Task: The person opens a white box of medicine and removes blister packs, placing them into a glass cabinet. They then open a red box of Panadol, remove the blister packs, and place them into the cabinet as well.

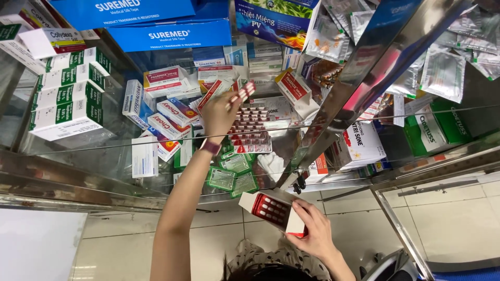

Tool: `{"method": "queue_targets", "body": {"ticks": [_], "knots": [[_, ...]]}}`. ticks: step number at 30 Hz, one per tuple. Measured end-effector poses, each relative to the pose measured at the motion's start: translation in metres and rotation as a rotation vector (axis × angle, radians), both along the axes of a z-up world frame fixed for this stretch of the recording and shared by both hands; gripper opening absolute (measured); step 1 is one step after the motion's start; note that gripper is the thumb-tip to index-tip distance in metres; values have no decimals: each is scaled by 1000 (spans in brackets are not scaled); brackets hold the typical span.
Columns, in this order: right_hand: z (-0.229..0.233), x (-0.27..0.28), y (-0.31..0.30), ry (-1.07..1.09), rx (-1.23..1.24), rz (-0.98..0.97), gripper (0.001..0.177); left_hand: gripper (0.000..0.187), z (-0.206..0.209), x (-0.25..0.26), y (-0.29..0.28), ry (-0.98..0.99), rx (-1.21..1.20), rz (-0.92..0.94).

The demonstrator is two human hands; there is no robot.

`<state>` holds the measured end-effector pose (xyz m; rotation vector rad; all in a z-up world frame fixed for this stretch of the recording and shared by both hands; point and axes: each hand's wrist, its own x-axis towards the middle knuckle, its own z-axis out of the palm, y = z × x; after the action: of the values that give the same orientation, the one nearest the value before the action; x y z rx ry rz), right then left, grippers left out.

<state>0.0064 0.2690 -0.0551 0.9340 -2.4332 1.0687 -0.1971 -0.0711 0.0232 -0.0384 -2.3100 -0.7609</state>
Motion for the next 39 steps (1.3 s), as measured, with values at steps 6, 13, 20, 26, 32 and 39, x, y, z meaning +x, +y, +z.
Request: {"method": "queue_targets", "body": {"ticks": [6,13,20,26,32,39], "knots": [[14,-8,-6,54,-60,-8,89,23,14,106,-14,-448,448,-418],[6,-10,-10,29,-40,0,91,29,10,173,30,-661,259,-513],[6,-10,-16,27,-53,67,93,34,5,169,48,-866,147,-391],[4,-6,-11,11,-44,43,92,26,-3,119,28,-406,-22,-128],[3,0,-12,5,-48,50,90,48,-42,3,5,-91,-262,-187],[4,6,-8,1,-66,51,91,52,-28,-34,13,-426,-423,-111]]}}
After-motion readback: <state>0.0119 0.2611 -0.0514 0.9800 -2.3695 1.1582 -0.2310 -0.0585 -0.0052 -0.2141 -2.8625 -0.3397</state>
